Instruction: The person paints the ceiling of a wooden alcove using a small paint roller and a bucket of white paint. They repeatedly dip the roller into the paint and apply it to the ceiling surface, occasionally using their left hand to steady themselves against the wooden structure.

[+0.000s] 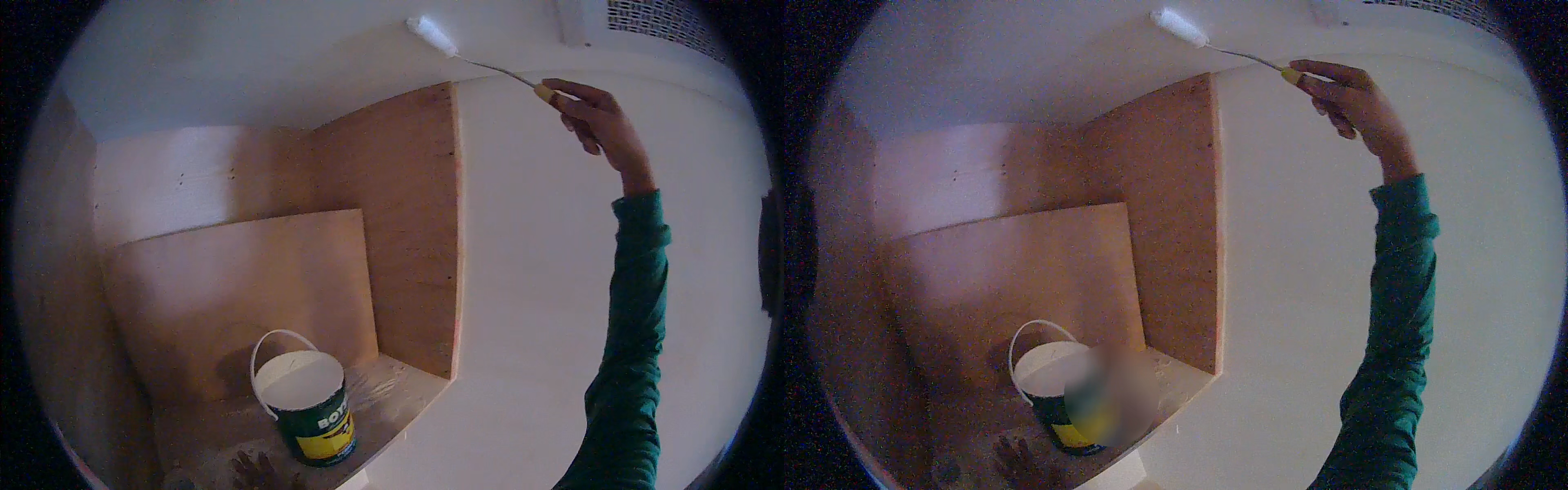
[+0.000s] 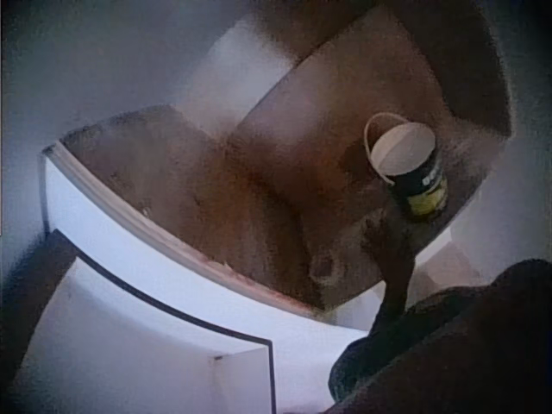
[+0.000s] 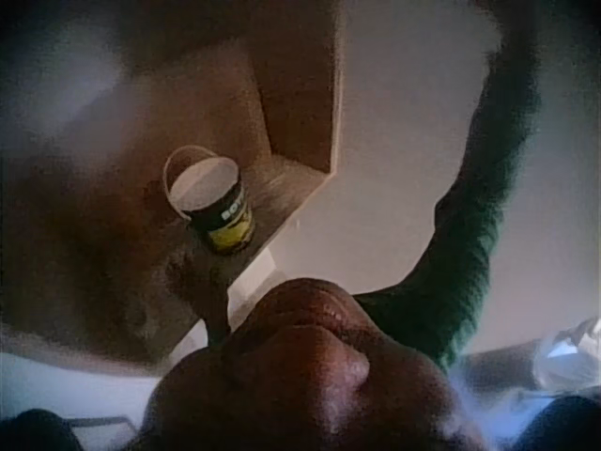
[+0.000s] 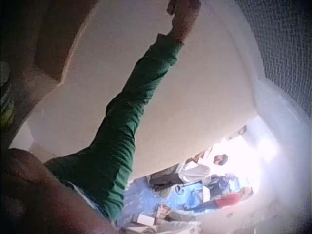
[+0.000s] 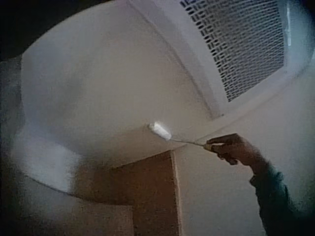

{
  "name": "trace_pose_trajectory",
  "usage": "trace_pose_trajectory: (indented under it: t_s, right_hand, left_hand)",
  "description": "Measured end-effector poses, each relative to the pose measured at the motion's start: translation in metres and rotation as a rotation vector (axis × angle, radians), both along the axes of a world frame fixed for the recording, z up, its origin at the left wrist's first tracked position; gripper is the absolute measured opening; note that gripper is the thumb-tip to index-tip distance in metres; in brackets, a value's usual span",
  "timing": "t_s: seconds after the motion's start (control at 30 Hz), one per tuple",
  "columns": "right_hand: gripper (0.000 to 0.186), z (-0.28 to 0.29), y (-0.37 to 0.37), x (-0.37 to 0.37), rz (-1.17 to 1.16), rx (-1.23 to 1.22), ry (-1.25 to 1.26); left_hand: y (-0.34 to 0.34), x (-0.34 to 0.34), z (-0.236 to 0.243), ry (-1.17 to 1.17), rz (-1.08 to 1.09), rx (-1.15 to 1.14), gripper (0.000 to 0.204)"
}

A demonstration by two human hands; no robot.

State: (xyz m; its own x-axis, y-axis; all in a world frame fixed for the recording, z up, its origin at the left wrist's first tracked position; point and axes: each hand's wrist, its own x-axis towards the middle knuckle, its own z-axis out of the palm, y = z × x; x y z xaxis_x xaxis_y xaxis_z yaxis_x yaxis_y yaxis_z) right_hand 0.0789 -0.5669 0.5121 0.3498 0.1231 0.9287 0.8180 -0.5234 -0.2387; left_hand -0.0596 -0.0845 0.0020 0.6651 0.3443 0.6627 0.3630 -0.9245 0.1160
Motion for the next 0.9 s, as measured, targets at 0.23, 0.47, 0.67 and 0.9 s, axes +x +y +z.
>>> trace_pose_trajectory:
  t_s: [0.23, 0.47, 0.67, 0.9]
  right_hand:
    - [0.043, 0.020, 0.118, 0.091, 0.008, -0.056, 0.047]
    - [0.039, 0.036, 0.210, 0.188, -0.050, -0.155, -0.157]
    - [0.041, 0.046, 0.242, 0.246, 0.022, -0.162, -0.158]
    - [0.041, 0.012, 0.180, 0.158, -0.012, -0.011, -0.115]
  left_hand:
    - [-0.003, -0.003, 0.011, 0.060, 0.055, -0.009, 0.078]
    - [-0.008, -0.004, 0.019, 0.090, 0.077, -0.018, 0.079]
    - [-0.006, 0.001, 0.027, 0.139, 0.040, -0.063, 0.079]
    - [-0.011, 0.003, 0.021, 0.148, 0.161, 0.061, 0.083]
